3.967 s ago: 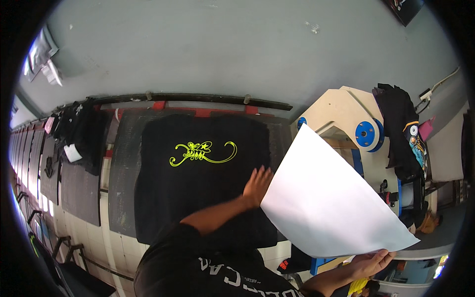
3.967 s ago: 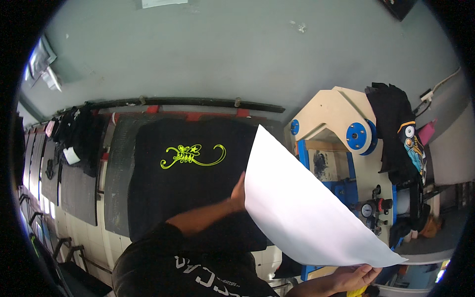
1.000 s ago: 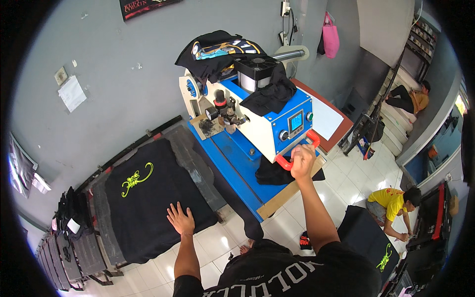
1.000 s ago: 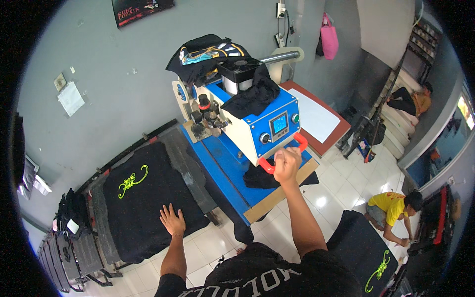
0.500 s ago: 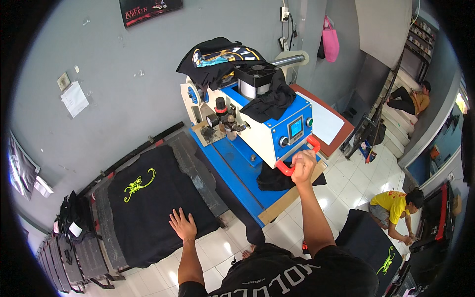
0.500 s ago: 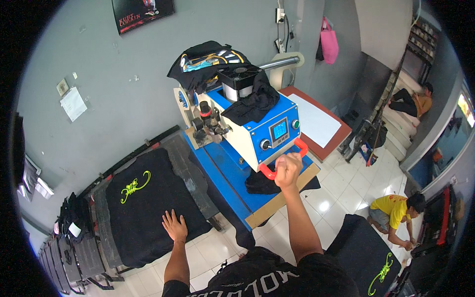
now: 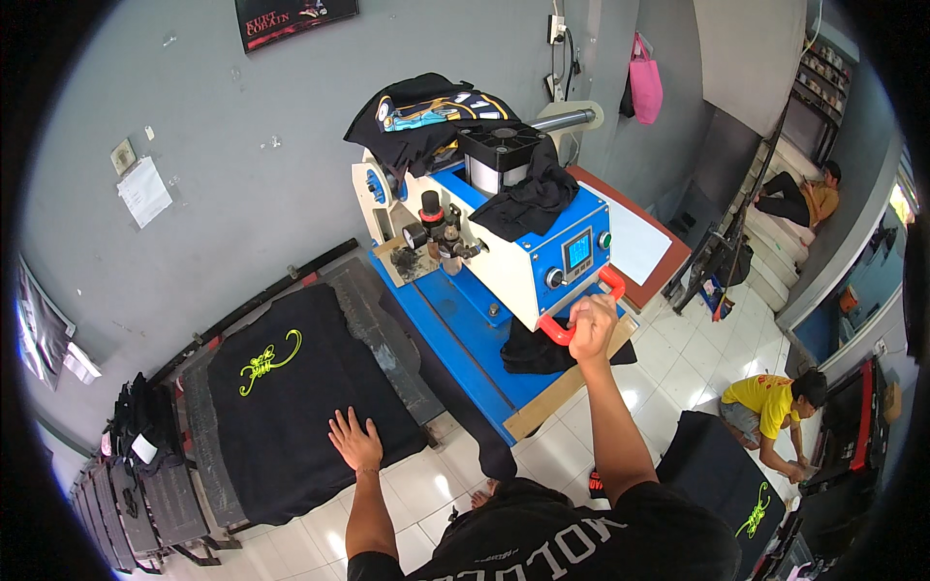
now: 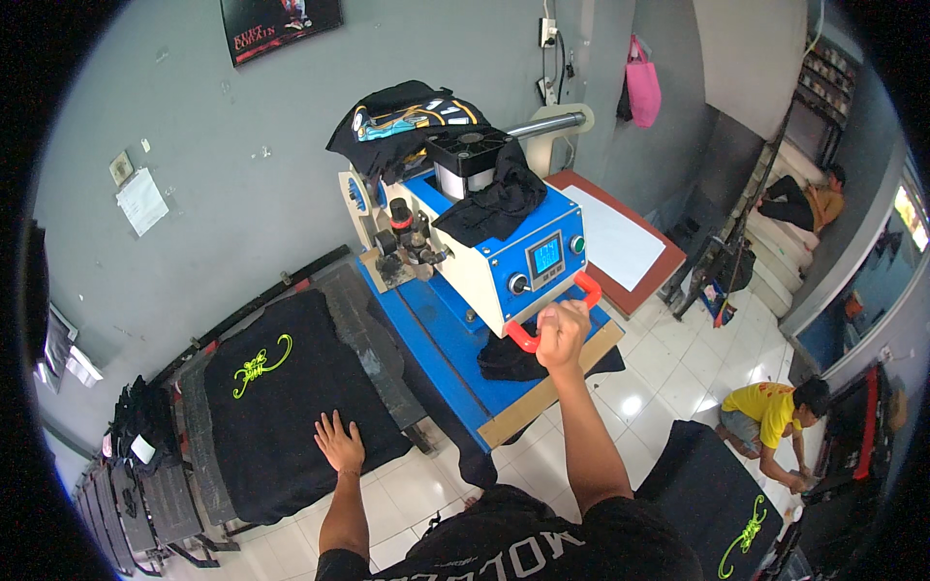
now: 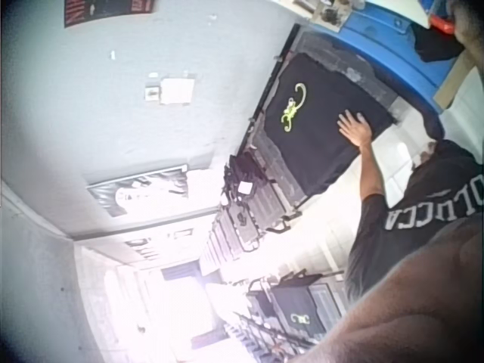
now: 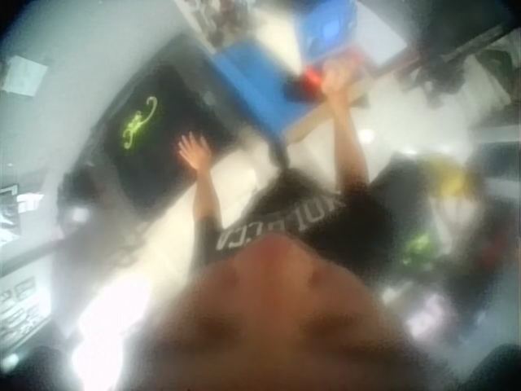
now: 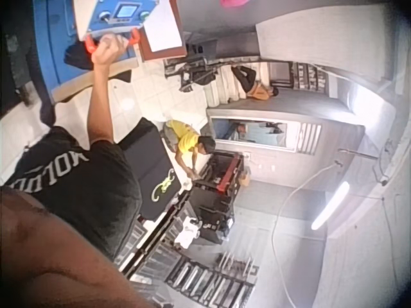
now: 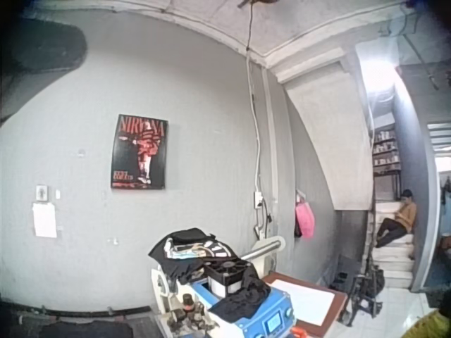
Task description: The person prepares black t-shirts for screen printing by placing white paper over them and using a heat press machine to set them.
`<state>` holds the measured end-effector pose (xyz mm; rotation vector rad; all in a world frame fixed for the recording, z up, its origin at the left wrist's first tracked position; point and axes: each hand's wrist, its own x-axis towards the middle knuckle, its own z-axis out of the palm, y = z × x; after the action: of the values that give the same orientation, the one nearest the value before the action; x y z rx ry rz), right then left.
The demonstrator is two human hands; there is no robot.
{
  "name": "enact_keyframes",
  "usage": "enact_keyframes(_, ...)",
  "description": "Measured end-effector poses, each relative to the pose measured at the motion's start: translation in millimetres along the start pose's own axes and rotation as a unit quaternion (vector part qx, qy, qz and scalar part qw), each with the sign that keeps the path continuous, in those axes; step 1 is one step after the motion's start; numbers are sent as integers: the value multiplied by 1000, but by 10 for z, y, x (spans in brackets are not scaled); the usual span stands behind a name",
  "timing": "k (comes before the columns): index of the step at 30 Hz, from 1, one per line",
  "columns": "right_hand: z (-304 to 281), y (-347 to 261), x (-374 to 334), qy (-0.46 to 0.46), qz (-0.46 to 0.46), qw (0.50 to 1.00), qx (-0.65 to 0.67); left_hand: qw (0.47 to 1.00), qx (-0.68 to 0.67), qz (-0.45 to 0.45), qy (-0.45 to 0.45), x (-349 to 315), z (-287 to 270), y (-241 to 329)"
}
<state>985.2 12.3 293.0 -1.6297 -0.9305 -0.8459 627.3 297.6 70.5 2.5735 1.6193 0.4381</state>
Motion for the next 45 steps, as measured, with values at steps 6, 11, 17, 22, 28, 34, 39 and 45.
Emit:
enact_keyframes(6, 3, 3, -13, 1, 6, 1000, 0, 1000, -8, -3, 2, -11, -33, 11)
enact_keyframes(11, 9, 5, -12, 5, 5, 1000, -4, 1000, -8, -5, 2, -6, -23, 4)
enact_keyframes(17, 9, 13, -22, 5, 8, 1000, 2, 1000, -3, 2, 14, -2, 16, -8)
enact_keyframes(22, 14, 53, -35, 10, -5, 1000, -4, 1000, -12, 1, 14, 4, 13, 2)
enact_keyframes(28, 9, 23, -43, -6, 12, 1000, 6, 1000, -13, 0, 13, 0, 8, -17)
enact_keyframes(34, 10, 16, -24, 8, 3, 1000, 2, 1000, -7, -3, 11, 6, -9, 9)
enact_keyframes(39, 9, 5, -20, 10, 6, 1000, -1, 1000, -9, -4, 9, 1, -14, 22)
enact_keyframes(45, 24, 18, -40, 4, 12, 1000, 5, 1000, -5, -2, 20, 3, 34, -24)
